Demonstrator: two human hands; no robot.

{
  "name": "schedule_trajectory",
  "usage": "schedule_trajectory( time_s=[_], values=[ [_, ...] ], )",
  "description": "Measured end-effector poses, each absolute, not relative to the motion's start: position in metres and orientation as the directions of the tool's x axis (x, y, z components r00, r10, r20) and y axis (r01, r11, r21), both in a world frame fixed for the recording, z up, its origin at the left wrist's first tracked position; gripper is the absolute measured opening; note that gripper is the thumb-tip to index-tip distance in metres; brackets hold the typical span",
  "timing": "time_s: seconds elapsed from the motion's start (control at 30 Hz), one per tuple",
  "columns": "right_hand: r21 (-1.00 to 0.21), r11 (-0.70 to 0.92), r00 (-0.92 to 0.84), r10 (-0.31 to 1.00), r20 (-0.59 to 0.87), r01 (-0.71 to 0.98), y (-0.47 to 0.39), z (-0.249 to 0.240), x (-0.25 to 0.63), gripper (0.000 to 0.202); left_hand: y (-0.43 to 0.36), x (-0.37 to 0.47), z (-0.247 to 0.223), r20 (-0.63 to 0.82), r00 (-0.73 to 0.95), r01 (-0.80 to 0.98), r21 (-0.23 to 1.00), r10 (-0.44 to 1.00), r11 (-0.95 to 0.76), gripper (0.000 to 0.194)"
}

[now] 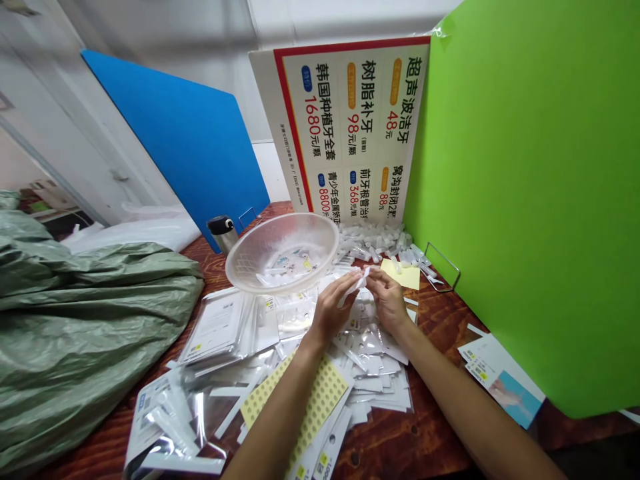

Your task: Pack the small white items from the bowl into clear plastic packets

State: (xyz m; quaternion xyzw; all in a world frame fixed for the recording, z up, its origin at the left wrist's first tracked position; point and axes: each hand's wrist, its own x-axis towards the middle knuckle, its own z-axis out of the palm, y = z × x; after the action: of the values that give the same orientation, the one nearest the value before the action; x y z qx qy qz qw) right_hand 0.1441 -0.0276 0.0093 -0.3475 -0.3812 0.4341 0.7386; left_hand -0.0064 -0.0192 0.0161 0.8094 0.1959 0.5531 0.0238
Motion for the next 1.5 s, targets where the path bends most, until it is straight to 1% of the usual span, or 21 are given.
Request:
schedule_trajectory(
  time_s=[0.07, 0.1, 0.2, 0.27, 0.43, 0.57, 0.63, 0.73, 0.8, 0.9, 1.07, 1.2, 1.27, 1.33, 1.43, 1.5],
  values=[
    [-0.819, 0.332, 0.293, 0.932, 0.211, -0.468, -0.03, 0.012, 0.142, 0.028, -0.019, -0.007, 0.015, 0.884, 0.301, 0.316, 0.262, 0.358, -0.912, 0.044],
    [-0.815, 0.323, 0.273, 0.939, 0.211, -0.482, -0.032, 0.015, 0.142, 0.028, -0.019, -0.007, 0.014, 0.88, 0.298, 0.329, 0.269, 0.369, -0.905, 0.044],
    [-0.828, 0.339, 0.238, 0.937, 0.256, -0.447, -0.04, 0.024, 0.143, 0.027, -0.018, -0.008, 0.012, 0.869, 0.303, 0.354, 0.278, 0.391, -0.893, 0.044],
    [-0.832, 0.337, 0.213, 0.94, 0.268, -0.44, -0.043, 0.027, 0.143, 0.031, -0.018, -0.008, 0.011, 0.861, 0.32, 0.353, 0.278, 0.395, -0.893, 0.045],
    [-0.8, 0.288, 0.146, 0.957, 0.249, -0.527, -0.044, 0.027, 0.14, 0.047, -0.018, -0.007, 0.011, 0.862, 0.334, 0.332, 0.271, 0.381, -0.904, 0.048],
    [-0.797, 0.273, 0.164, 0.962, 0.219, -0.539, -0.043, 0.024, 0.136, 0.05, -0.02, -0.006, 0.014, 0.859, 0.361, 0.317, 0.253, 0.363, -0.914, 0.049],
    [-0.79, 0.262, 0.149, 0.965, 0.216, -0.554, -0.043, 0.023, 0.136, 0.046, -0.021, -0.006, 0.015, 0.853, 0.381, 0.316, 0.242, 0.356, -0.917, 0.049],
    [-0.787, 0.245, 0.112, 0.969, 0.221, -0.566, -0.042, 0.023, 0.138, 0.03, -0.022, -0.006, 0.015, 0.85, 0.383, 0.329, 0.24, 0.361, -0.913, 0.049],
    [-0.788, 0.247, 0.109, 0.968, 0.225, -0.565, -0.04, 0.022, 0.14, 0.024, -0.022, -0.006, 0.014, 0.854, 0.375, 0.333, 0.24, 0.362, -0.912, 0.049],
    [-0.79, 0.25, 0.121, 0.968, 0.221, -0.56, -0.039, 0.021, 0.141, 0.025, -0.021, -0.006, 0.014, 0.857, 0.373, 0.335, 0.235, 0.357, -0.912, 0.047],
    [-0.776, 0.274, 0.17, 0.962, 0.215, -0.568, -0.039, 0.018, 0.135, 0.037, -0.022, -0.005, 0.017, 0.858, 0.386, 0.327, 0.216, 0.339, -0.92, 0.047],
    [-0.746, 0.27, 0.231, 0.96, 0.159, -0.608, -0.038, 0.014, 0.136, 0.043, -0.024, -0.005, 0.019, 0.866, 0.395, 0.317, 0.184, 0.306, -0.931, 0.047],
    [-0.738, 0.244, 0.204, 0.968, 0.146, -0.63, -0.038, 0.013, 0.138, 0.044, -0.024, -0.005, 0.019, 0.862, 0.404, 0.315, 0.182, 0.305, -0.932, 0.046],
    [-0.735, 0.202, 0.135, 0.979, 0.15, -0.647, -0.037, 0.014, 0.141, 0.042, -0.024, -0.005, 0.018, 0.854, 0.418, 0.305, 0.188, 0.309, -0.934, 0.045],
    [-0.75, 0.142, 0.037, 0.987, 0.155, -0.646, -0.038, 0.018, 0.143, 0.034, -0.023, -0.005, 0.016, 0.848, 0.435, 0.289, 0.186, 0.302, -0.939, 0.048],
    [-0.739, 0.107, 0.016, 0.991, 0.13, -0.665, -0.04, 0.022, 0.143, 0.027, -0.023, -0.005, 0.015, 0.843, 0.437, 0.314, 0.184, 0.314, -0.931, 0.05]
  ],
)
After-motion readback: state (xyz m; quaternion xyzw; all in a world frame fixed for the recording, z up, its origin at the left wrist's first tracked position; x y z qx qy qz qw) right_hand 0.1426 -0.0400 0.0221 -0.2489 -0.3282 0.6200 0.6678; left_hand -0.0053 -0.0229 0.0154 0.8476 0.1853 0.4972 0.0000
